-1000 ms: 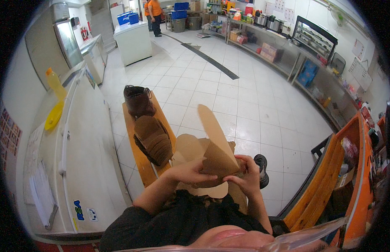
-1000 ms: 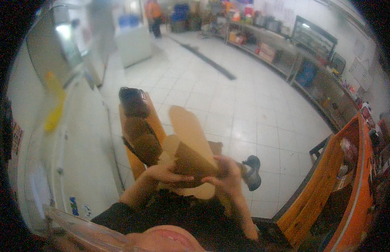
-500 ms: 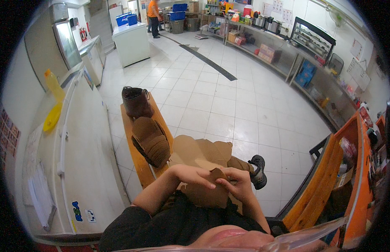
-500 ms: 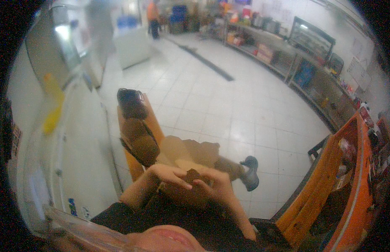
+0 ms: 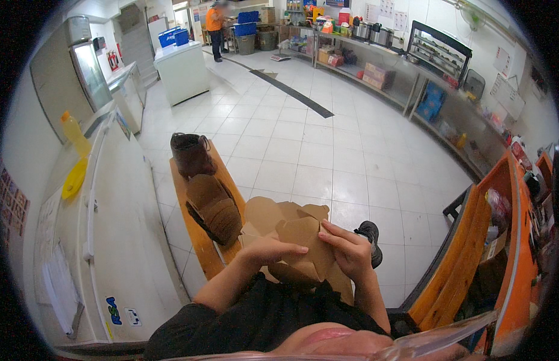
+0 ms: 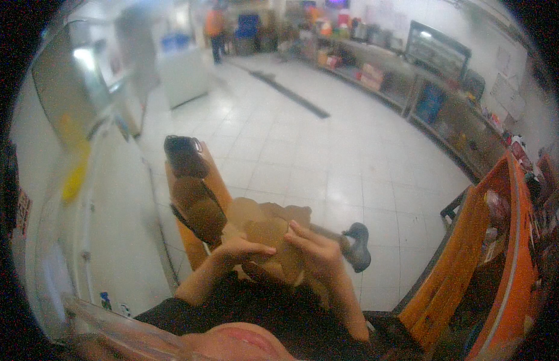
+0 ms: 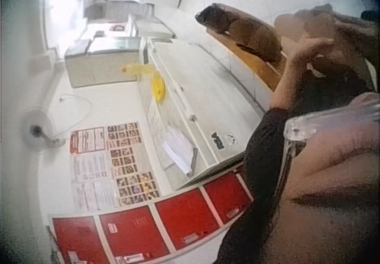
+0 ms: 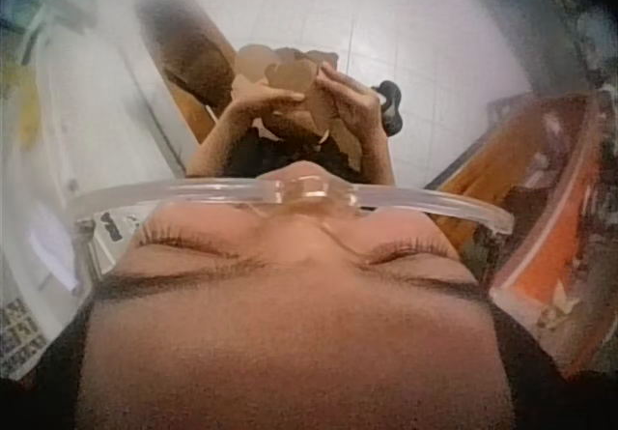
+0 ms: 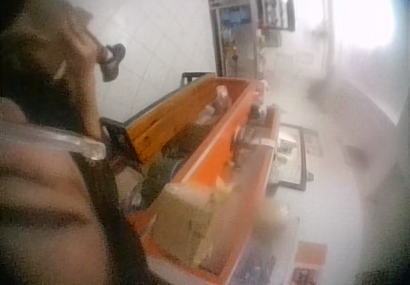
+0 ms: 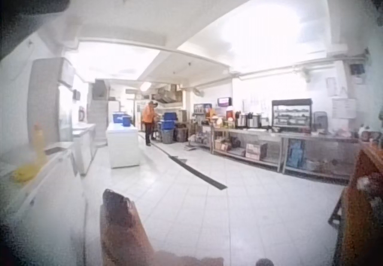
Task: The person assembles several flat cardboard boxes by folding and interlocking the flaps. After stacking the assembled boxes, the person walks to a food counter, retrieves a plastic container, and uses a ladle to scoop cooked food from a metal tray into the container.
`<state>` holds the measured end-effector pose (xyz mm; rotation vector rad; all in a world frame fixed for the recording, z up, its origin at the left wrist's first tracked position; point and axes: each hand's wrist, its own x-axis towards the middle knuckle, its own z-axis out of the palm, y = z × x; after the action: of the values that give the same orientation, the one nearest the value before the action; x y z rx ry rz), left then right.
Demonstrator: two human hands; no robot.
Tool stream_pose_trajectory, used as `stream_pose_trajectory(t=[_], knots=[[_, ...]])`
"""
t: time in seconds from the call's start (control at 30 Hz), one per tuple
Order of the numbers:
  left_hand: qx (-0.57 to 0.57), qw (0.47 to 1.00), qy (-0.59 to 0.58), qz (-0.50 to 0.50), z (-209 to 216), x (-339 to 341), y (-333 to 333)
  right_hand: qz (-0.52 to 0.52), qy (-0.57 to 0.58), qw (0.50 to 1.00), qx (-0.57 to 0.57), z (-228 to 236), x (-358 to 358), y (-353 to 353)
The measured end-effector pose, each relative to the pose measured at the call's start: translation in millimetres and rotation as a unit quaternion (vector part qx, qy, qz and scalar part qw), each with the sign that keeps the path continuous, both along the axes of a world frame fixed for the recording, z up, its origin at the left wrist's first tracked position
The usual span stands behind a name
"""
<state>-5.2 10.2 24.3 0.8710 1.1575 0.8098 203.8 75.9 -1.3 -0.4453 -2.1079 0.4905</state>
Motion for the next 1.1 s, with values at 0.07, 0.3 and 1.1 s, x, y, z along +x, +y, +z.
stream_pose_trajectory(t=[0.07,0.3,1.1], knots=[[-0.001,1.0,-0.024,0.005,-2.6,0.2,-2.0,-0.012,0.055,0.998,-0.005,-11.0,-2.3,-1.1],[0.118,0.992,-0.053,0.001,-26.4,-7.3,-5.4,0.003,-0.007,1.0,-0.022,-1.7,-7.3,-9.5],[0.223,0.969,-0.048,-0.1,-20.0,-22.4,-17.1,-0.02,-0.049,0.999,-0.008,17.9,-9.8,-37.2]])
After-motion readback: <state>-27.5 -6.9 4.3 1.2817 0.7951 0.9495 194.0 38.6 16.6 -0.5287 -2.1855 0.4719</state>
